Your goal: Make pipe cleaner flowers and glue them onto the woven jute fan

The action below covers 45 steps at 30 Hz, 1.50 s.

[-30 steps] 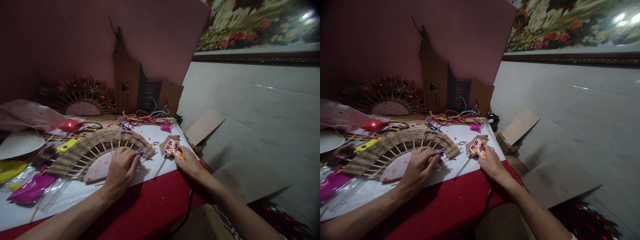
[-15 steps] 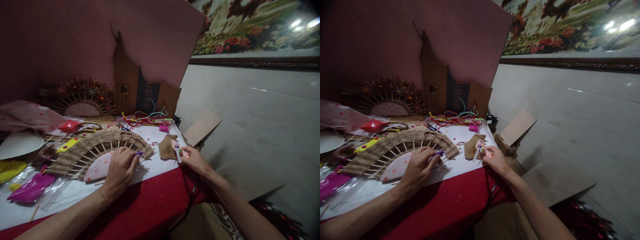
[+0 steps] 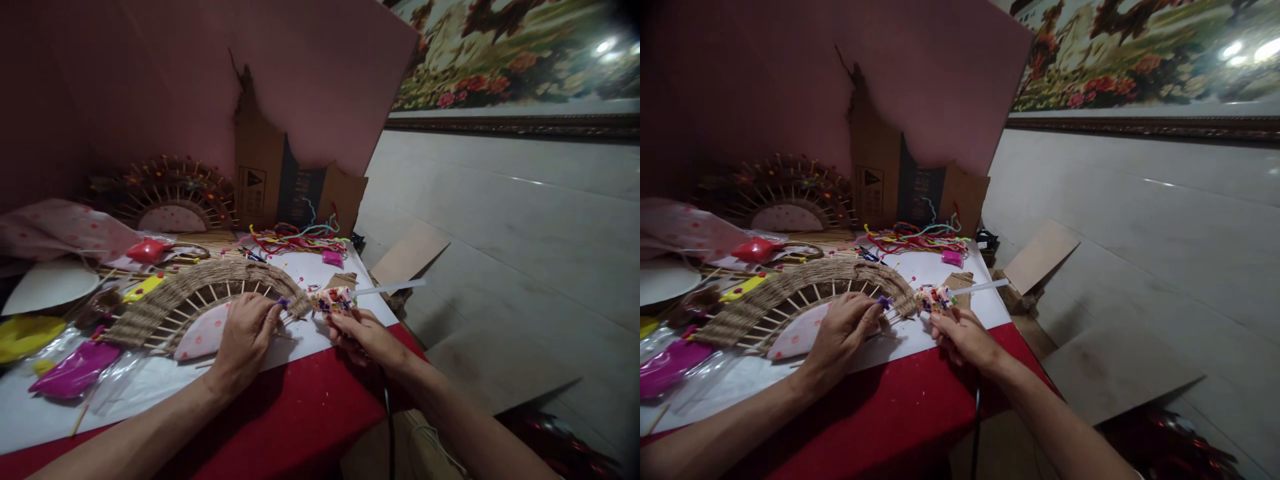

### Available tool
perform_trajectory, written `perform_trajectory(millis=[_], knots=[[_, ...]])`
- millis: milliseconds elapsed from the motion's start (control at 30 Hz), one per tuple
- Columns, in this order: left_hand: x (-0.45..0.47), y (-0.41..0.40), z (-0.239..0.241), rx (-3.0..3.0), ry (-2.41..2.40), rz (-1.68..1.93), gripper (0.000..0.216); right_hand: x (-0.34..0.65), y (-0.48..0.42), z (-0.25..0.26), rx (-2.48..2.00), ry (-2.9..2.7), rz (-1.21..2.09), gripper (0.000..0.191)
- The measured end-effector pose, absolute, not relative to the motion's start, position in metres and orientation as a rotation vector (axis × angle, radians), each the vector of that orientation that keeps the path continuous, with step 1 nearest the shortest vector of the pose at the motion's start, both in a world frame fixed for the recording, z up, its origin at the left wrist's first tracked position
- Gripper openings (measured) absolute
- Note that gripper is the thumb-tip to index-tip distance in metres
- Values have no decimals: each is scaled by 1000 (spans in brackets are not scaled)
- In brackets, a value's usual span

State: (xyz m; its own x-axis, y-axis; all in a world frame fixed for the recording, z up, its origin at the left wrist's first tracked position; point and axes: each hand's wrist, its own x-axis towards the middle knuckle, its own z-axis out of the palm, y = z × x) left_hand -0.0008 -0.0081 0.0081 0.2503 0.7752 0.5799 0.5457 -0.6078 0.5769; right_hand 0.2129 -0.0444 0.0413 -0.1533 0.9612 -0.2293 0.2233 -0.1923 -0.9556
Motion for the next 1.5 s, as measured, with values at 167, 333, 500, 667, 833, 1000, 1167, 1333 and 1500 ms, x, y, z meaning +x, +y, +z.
perform_trajectory(millis=[167,333,500,667,833,1000,1167,1333,1500], knots=[[0,-9,9,2238,1226,1312,28,207,-36,36,-1451,-1370,1375,40],[0,-9,10,2231,1249,1300,30,207,-27,34,-1446,-1364,1401,43],[0,-10,9,2223,1245,1295,29,206,-23,33,-1400,-1373,1423,41],[0,-9,8,2229,1238,1302,29,205,-21,30,-1419,-1372,1430,43],[0,-9,7,2223,1254,1287,29,204,-21,29,-1425,-1369,1437,41],[0,-10,9,2220,1261,1274,30,203,-23,30,-1424,-1368,1446,41],[0,-10,11,2223,1253,1283,31,204,-24,31,-1441,-1367,1449,41],[0,-11,11,2209,1248,1293,32,204,-23,30,-1427,-1369,1452,42],[-1,-10,9,2205,1238,1284,34,202,-24,31,-1433,-1320,1432,42]])
